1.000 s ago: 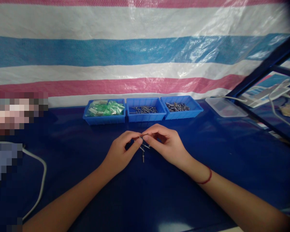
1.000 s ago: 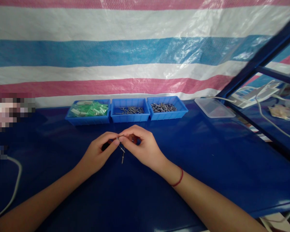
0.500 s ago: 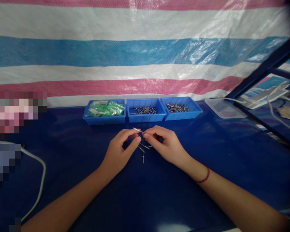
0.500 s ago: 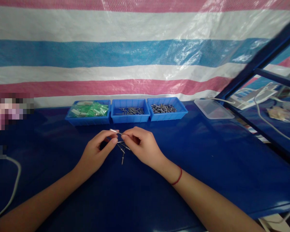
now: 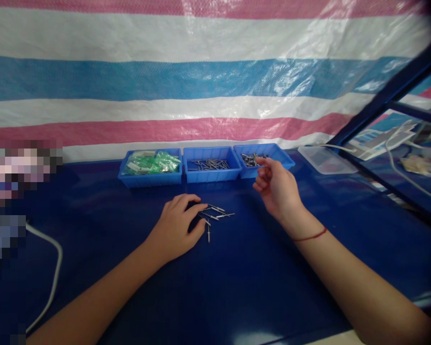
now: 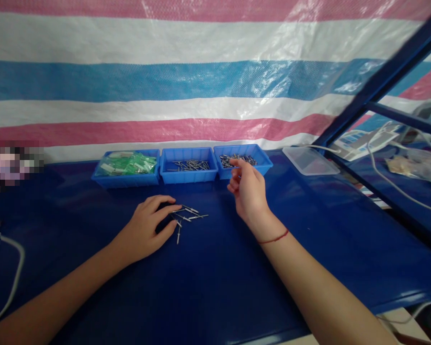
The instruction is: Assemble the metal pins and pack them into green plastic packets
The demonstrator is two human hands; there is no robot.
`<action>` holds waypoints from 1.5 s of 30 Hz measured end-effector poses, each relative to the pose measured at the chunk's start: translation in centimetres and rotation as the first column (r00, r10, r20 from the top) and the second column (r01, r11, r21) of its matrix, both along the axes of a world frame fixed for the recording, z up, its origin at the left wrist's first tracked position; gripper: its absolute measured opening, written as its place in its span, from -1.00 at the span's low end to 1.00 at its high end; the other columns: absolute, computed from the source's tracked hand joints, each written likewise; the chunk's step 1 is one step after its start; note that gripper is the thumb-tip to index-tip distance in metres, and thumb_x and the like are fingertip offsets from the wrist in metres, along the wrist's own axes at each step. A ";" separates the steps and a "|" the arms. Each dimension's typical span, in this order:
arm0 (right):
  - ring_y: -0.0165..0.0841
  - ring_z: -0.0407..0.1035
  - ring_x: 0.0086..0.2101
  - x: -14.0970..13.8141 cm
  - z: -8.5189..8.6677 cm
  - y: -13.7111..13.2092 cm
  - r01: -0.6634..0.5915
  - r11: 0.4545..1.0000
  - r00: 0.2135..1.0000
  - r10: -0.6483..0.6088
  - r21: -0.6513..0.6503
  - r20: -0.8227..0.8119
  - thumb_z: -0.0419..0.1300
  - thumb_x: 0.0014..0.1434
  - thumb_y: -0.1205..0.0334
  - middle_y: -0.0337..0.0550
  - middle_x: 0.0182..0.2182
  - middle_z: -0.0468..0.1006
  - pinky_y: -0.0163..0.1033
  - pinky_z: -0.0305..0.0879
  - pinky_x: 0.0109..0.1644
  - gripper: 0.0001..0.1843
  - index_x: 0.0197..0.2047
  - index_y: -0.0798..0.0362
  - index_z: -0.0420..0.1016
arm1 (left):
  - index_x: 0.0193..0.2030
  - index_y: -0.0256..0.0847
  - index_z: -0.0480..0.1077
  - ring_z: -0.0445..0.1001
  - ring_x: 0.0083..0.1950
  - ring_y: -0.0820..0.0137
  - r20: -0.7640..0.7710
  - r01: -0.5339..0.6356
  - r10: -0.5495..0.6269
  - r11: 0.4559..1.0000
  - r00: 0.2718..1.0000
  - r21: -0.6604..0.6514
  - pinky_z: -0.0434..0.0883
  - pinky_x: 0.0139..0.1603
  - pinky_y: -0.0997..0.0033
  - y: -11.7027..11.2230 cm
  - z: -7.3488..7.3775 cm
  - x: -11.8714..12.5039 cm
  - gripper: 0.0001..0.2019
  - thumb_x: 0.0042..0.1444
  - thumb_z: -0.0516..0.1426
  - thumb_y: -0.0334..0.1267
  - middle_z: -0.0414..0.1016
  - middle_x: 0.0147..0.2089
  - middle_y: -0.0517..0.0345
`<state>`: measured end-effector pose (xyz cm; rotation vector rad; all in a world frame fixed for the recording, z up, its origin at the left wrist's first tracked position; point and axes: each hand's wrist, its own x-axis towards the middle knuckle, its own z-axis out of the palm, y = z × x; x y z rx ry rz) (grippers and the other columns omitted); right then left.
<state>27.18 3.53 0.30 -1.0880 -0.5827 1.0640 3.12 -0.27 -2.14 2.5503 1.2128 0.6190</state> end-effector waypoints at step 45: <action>-0.44 0.30 -0.49 -5.7 -1.2 -4.9 -0.560 0.825 0.535 0.287 0.079 0.795 0.20 0.17 0.19 -0.18 -0.41 0.48 -0.30 0.20 -0.45 -0.89 -0.29 0.02 0.51 | -0.23 -0.18 0.36 0.43 -0.26 0.43 0.355 -0.028 0.091 0.983 0.930 -0.180 0.34 -0.22 0.43 0.1 0.5 0.0 -0.87 0.27 0.03 -0.22 0.44 -0.28 0.19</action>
